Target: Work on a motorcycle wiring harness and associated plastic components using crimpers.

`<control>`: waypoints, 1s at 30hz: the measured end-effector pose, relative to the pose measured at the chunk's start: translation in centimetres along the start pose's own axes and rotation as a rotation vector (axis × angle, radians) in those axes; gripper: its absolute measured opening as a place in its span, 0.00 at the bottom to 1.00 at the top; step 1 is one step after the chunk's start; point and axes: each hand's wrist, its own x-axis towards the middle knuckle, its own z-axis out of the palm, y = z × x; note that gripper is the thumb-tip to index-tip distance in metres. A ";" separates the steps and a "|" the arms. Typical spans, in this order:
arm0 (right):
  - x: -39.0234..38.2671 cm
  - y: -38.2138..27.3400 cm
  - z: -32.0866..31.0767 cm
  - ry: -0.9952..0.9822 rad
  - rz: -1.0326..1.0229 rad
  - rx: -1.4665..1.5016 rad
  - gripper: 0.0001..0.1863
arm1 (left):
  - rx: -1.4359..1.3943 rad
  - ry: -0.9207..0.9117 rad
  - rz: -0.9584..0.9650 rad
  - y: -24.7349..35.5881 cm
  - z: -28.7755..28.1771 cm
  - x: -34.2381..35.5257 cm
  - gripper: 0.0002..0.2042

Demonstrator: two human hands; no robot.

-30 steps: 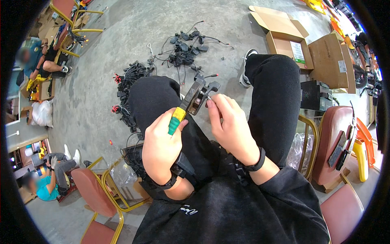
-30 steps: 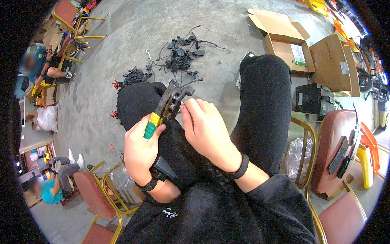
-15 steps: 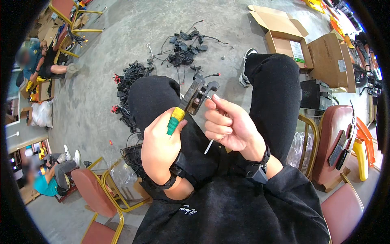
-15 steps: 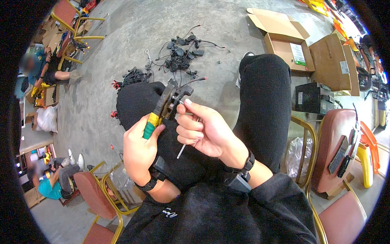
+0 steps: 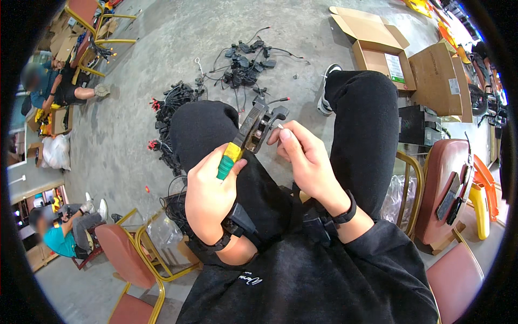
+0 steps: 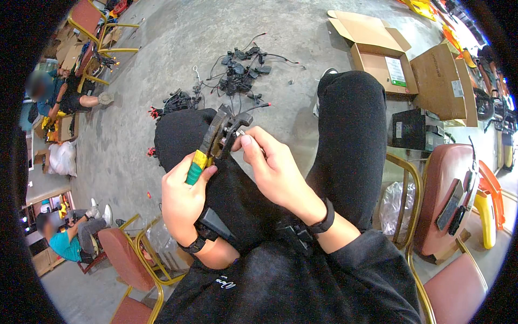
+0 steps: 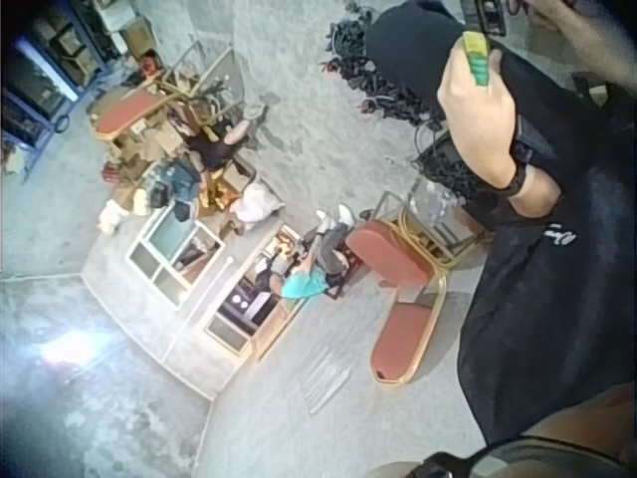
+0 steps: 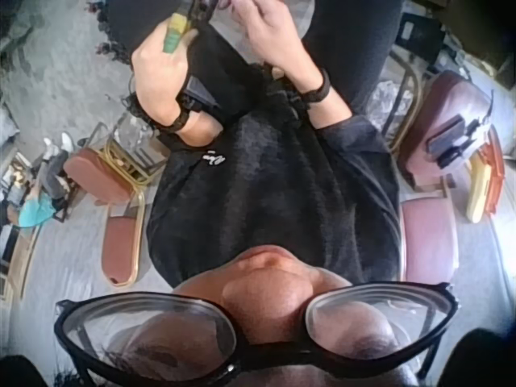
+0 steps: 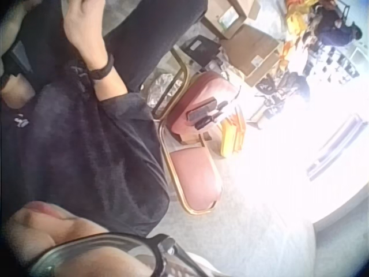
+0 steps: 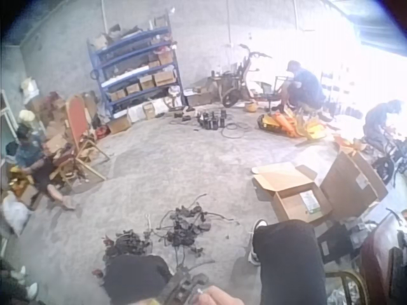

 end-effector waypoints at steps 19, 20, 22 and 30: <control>0.2 0.4 0.4 0.150 -0.397 -0.576 0.04 | 0.000 -0.014 -0.006 0.0 0.2 0.1 0.11; 0.2 0.4 0.3 0.149 -0.398 -0.574 0.04 | 0.002 -0.013 -0.007 0.0 0.2 0.1 0.11; 0.3 0.4 0.3 0.173 -0.470 -0.691 0.05 | 0.019 0.007 0.011 0.0 0.2 0.0 0.11; 0.2 0.5 0.1 -0.114 0.117 0.284 0.12 | 0.006 -0.009 -0.008 0.1 0.1 0.1 0.11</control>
